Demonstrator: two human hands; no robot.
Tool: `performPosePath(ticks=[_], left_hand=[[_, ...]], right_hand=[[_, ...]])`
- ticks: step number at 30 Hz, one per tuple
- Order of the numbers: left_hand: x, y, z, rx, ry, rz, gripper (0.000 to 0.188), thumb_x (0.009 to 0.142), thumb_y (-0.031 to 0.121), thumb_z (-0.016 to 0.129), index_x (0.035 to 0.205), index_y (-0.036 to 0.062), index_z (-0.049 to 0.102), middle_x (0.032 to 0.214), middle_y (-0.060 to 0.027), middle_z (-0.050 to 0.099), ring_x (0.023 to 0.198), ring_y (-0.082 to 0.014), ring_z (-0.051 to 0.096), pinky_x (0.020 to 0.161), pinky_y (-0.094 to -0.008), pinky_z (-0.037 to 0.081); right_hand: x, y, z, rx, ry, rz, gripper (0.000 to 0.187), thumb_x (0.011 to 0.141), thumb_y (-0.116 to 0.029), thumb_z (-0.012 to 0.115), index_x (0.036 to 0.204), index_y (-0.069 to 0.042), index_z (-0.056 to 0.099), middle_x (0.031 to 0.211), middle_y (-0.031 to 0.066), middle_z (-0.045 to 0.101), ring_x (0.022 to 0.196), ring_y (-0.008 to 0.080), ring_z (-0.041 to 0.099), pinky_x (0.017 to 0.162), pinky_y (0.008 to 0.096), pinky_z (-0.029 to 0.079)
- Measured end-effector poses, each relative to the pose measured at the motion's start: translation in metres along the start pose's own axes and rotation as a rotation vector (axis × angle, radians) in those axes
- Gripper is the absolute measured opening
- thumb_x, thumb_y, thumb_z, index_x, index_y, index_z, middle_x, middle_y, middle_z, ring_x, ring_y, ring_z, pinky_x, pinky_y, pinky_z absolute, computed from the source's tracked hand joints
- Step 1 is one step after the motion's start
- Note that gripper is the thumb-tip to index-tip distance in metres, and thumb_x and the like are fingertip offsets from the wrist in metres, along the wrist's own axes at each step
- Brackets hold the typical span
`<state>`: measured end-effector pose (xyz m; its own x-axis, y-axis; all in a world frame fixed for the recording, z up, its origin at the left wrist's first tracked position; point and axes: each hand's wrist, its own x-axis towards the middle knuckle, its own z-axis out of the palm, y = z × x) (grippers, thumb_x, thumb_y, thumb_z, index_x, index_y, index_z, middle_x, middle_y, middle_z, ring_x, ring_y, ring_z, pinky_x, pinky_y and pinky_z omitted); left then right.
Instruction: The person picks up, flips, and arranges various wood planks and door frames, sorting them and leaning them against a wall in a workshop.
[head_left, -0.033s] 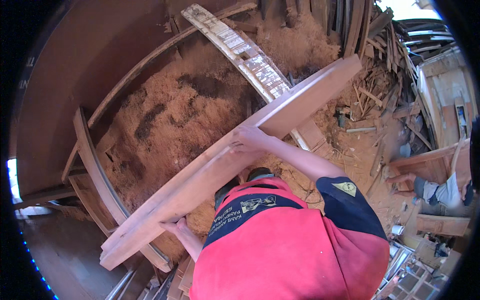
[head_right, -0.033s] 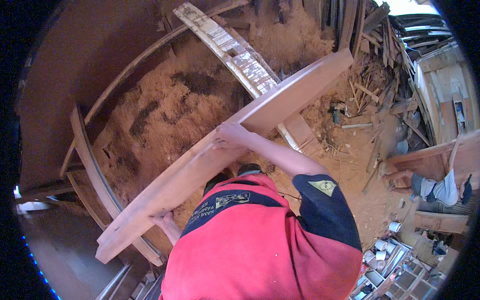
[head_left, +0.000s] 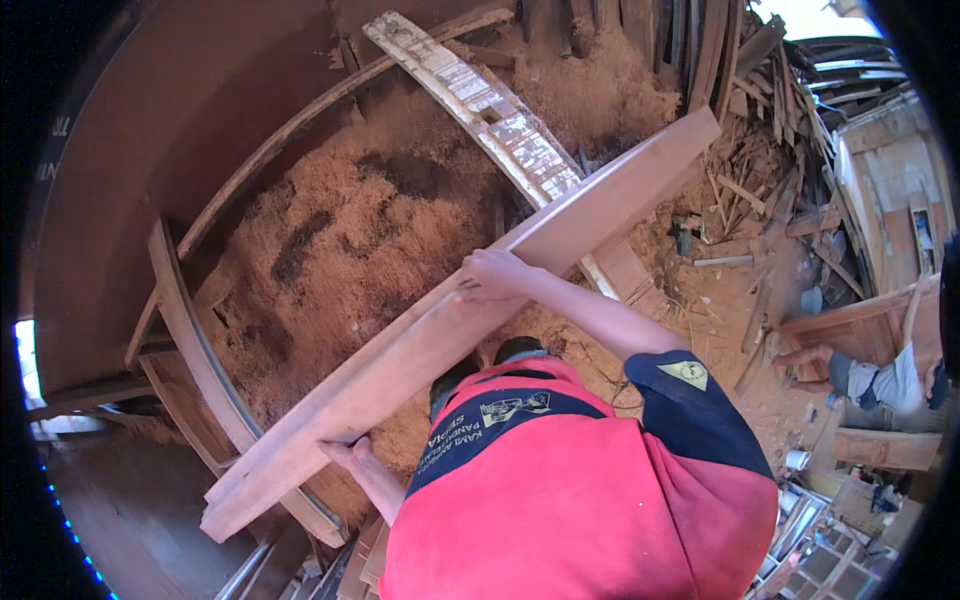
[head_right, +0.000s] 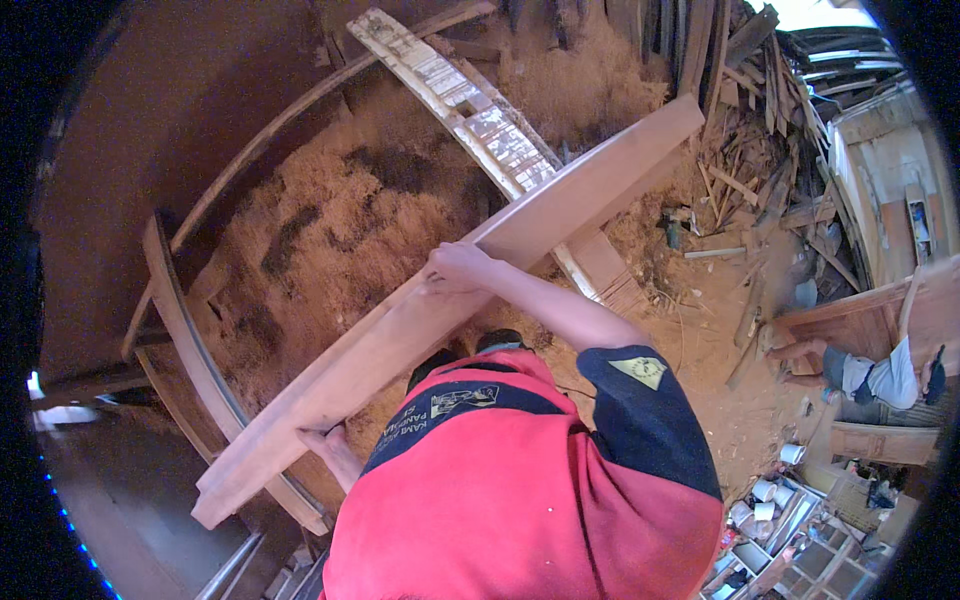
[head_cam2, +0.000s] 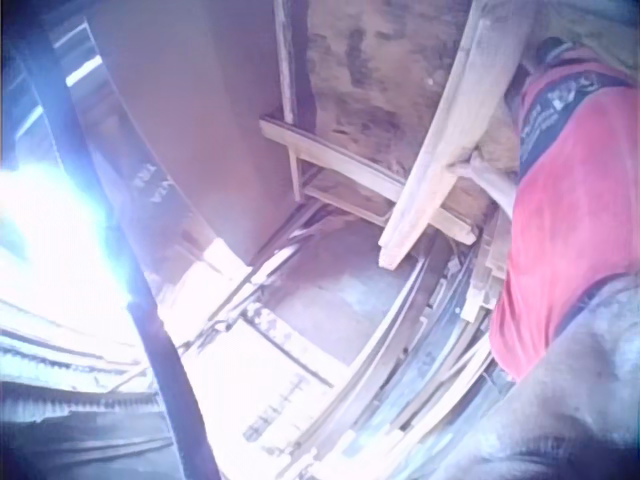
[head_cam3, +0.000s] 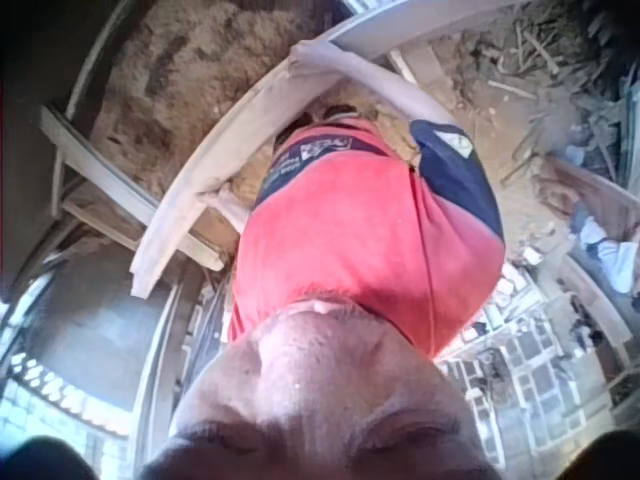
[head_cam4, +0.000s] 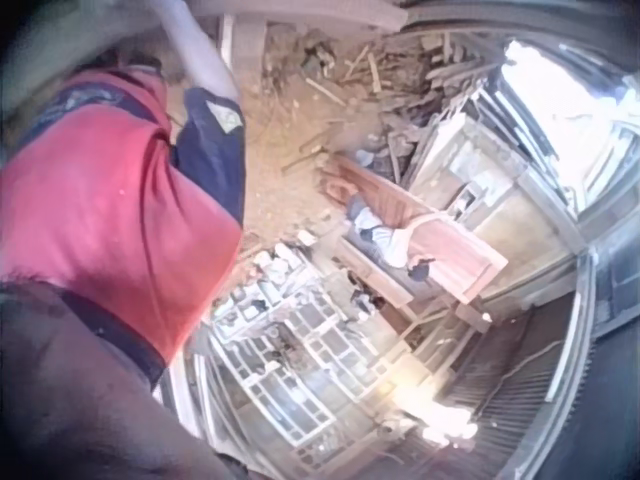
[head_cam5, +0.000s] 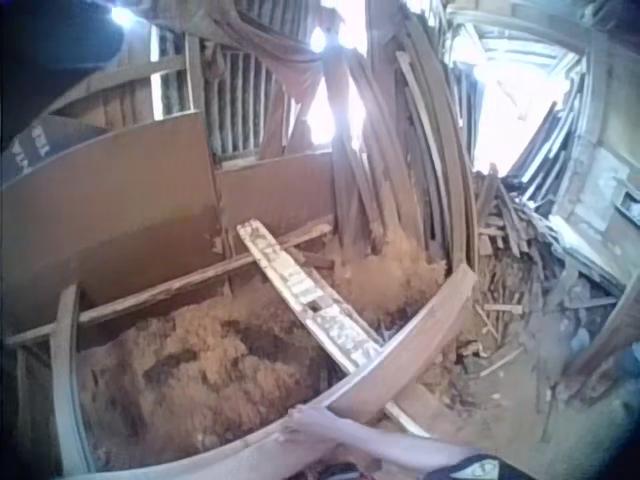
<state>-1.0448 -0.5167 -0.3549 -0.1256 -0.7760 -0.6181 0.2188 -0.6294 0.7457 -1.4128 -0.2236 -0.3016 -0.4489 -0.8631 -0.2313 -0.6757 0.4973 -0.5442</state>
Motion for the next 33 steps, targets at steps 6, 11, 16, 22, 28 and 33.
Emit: performPosePath(ticks=[6,11,16,22,28,33], left_hand=[[0.08,0.021,0.02,0.202,0.206,0.055,0.044,0.094,0.039,0.061,0.121,0.0052,0.061,0.114,-0.0117,0.064,0.1,-0.0239,0.063,0.088,-0.0404,0.054],[0.078,0.027,0.073,0.408,0.259,0.088,0.027,0.092,0.024,0.066,0.107,0.0016,0.062,0.097,-0.0097,0.061,0.086,-0.0193,0.06,0.073,-0.033,0.055],[0.079,0.074,0.106,0.603,0.048,0.537,0.035,0.094,0.014,0.063,0.124,-0.0012,0.055,0.11,-0.014,0.061,0.098,-0.0222,0.061,0.083,-0.0384,0.055],[0.048,0.061,0.118,2.112,-0.898,0.895,0.097,0.069,0.033,0.088,0.15,0.0104,0.039,0.147,-0.0148,0.049,0.137,-0.0325,0.045,0.114,-0.0508,0.035],[0.13,0.05,0.117,2.036,-1.115,0.923,0.108,0.057,0.036,0.093,0.15,0.0144,0.042,0.151,-0.0142,0.047,0.137,-0.0309,0.046,0.113,-0.045,0.038],[0.152,0.077,0.178,1.954,-1.311,0.559,0.076,0.062,0.024,0.086,0.132,0.0081,0.062,0.121,-0.0202,0.068,0.107,-0.0325,0.069,0.097,-0.0417,0.052]], right_hand=[[0.078,0.006,-0.01,-0.023,-0.176,0.131,0.058,0.089,-0.064,0.057,0.103,-0.011,0.077,0.098,0.0147,0.075,0.095,0.0348,0.071,0.09,0.0469,0.052],[0.135,0.041,0.011,-0.067,-0.383,0.282,0.078,0.085,-0.078,0.047,0.118,-0.012,0.073,0.117,0.0144,0.071,0.114,0.0338,0.065,0.1,0.0515,0.046],[0.155,0.012,0.0,0.056,-0.671,0.406,0.105,0.078,-0.09,0.04,0.141,-0.008,0.057,0.145,0.0133,0.055,0.136,0.0317,0.049,0.112,0.0538,0.036],[0.109,0.028,0.033,-0.405,-0.451,0.088,0.123,0.07,-0.084,0.062,0.161,-0.014,0.015,0.165,0.0094,0.022,0.151,0.0338,0.022,0.116,0.0698,0.02],[0.126,0.048,0.057,-0.462,-0.435,0.111,0.135,0.056,-0.058,0.089,0.161,-0.018,0.014,0.158,0.0117,0.032,0.148,0.0354,0.027,0.107,0.0799,0.024],[0.16,0.051,0.016,-0.26,-0.632,0.209,0.068,0.064,-0.043,0.084,0.123,-0.015,0.064,0.113,0.0097,0.07,0.111,0.0288,0.067,0.09,0.0502,0.055]])
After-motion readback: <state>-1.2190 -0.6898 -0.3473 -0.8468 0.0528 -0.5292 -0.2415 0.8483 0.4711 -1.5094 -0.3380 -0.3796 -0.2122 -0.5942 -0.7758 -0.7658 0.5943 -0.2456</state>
